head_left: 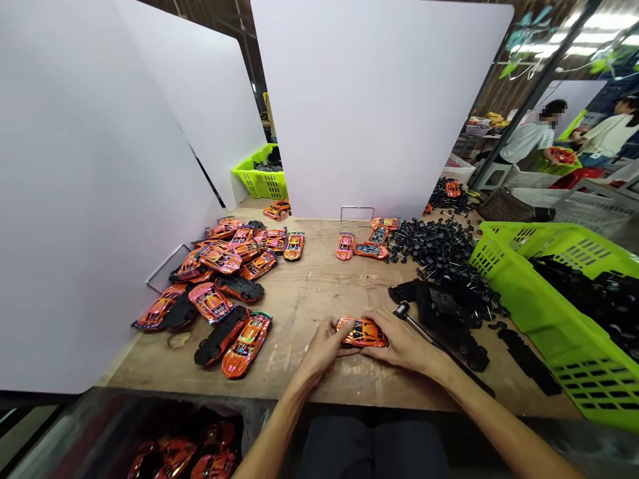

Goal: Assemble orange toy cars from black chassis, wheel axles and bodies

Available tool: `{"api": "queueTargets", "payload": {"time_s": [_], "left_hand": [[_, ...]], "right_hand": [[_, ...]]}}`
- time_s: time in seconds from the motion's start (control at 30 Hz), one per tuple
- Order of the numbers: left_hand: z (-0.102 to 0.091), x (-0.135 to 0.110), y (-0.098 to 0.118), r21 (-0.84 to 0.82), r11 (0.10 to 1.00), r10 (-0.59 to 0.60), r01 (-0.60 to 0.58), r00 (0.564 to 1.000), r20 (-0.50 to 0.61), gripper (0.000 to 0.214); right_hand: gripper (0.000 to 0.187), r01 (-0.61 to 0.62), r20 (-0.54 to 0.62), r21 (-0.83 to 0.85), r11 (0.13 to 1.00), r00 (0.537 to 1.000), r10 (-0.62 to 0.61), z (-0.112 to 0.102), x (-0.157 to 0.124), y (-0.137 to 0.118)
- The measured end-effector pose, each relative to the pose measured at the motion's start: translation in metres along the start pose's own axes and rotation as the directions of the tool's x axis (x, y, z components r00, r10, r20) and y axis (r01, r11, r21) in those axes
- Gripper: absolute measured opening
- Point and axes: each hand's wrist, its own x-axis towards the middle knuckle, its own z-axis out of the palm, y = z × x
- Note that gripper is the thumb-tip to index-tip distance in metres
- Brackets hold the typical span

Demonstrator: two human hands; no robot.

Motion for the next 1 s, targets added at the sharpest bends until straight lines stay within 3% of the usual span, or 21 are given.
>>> {"api": "queueTargets", "payload": {"time_s": [0.23,0.33,0.47,0.7,0.83,1.0], "left_hand": [[0.003,-0.003,0.001,0.032,0.999,0.017,-0.016,0.999,-0.043,0.054],[0.003,0.000,-0.007,0.045,0.999,-0.012,0.017,0.995,-0.104,0.058],[0.000,0.011,-0.021,0.029,0.999,-0.018,0.023,0.991,-0.135,0.067],[0.002,0.015,-0.032,0.001,1.000,0.001,-0.001,0.950,-0.311,0.075],[0.010,0.006,-0.029,-0.002,0.998,0.057,-0.059,0.968,-0.244,0.064],[0.018,-0.004,-0.018,0.046,0.996,0.086,-0.078,0.969,-0.231,0.057]], "right_hand": [[0.038,0.000,0.062,-0.141,0.990,0.998,0.009,-0.007,0.004,-0.019],[0.045,-0.037,0.083,-0.205,0.978,0.995,0.055,-0.001,0.003,-0.021],[0.056,-0.019,0.059,-0.243,0.970,0.998,0.035,0.026,0.003,0.005],[0.080,0.155,-0.088,-0.469,0.869,0.971,-0.221,0.077,-0.010,0.061],[0.079,0.121,-0.115,-0.470,0.874,0.974,-0.196,0.076,-0.017,0.046],[0.069,0.046,-0.102,-0.362,0.931,0.991,-0.088,0.049,-0.015,0.007]]}}
